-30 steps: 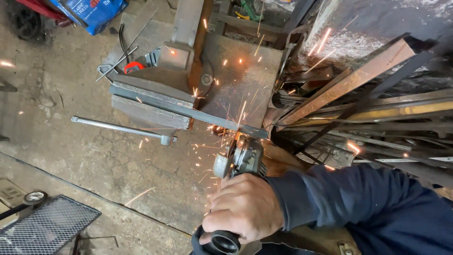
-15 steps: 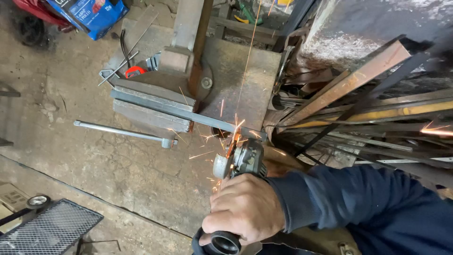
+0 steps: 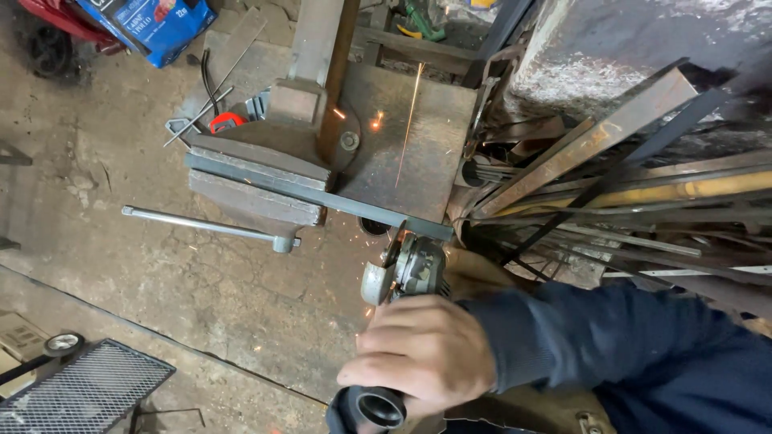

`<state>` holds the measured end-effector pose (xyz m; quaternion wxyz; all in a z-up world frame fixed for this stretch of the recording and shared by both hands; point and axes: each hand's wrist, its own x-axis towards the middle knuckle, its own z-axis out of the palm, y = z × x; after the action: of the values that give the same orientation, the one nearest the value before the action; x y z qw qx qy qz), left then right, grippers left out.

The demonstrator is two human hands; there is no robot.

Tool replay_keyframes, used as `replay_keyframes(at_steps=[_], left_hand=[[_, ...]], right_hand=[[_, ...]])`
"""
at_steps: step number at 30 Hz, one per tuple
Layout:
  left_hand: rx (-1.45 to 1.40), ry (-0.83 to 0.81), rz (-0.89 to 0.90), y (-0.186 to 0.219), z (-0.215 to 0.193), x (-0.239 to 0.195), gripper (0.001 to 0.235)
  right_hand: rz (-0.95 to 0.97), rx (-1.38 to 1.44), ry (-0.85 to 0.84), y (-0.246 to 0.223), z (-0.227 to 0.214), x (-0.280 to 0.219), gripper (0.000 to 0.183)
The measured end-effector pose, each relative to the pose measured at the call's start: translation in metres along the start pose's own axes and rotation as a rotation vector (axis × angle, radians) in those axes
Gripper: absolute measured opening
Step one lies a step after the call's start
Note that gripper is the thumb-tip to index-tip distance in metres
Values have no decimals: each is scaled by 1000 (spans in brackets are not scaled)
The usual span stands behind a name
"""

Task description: The person measures a metal bar with a tape measure, clamps it into a bench vise, puts on safety glasses, and cuts the metal bar using an angle grinder.

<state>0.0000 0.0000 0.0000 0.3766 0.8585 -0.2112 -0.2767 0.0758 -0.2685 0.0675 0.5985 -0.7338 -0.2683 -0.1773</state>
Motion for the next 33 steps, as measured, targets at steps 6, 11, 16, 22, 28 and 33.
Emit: replay_keyframes(at_steps=[6, 11, 16, 22, 28, 33], left_hand=[[12, 3, 19, 37, -6, 119, 90], [20, -5, 29, 45, -7, 130, 94], [-22, -10, 12, 58, -11, 129, 96], [-6, 3, 21, 54, -9, 128, 92], [39, 18, 57, 50, -8, 130, 90], [74, -12, 19, 38, -3, 127, 91]], right_hand=[[-187, -453, 388, 38, -57, -71, 35], [570, -558, 132, 44, -92, -66, 32], [748, -468, -27, 69, -86, -72, 31], [748, -260, -108, 86, -89, -78, 22], [763, -216, -112, 86, -90, -76, 18], [714, -210, -65, 90, -86, -81, 19]])
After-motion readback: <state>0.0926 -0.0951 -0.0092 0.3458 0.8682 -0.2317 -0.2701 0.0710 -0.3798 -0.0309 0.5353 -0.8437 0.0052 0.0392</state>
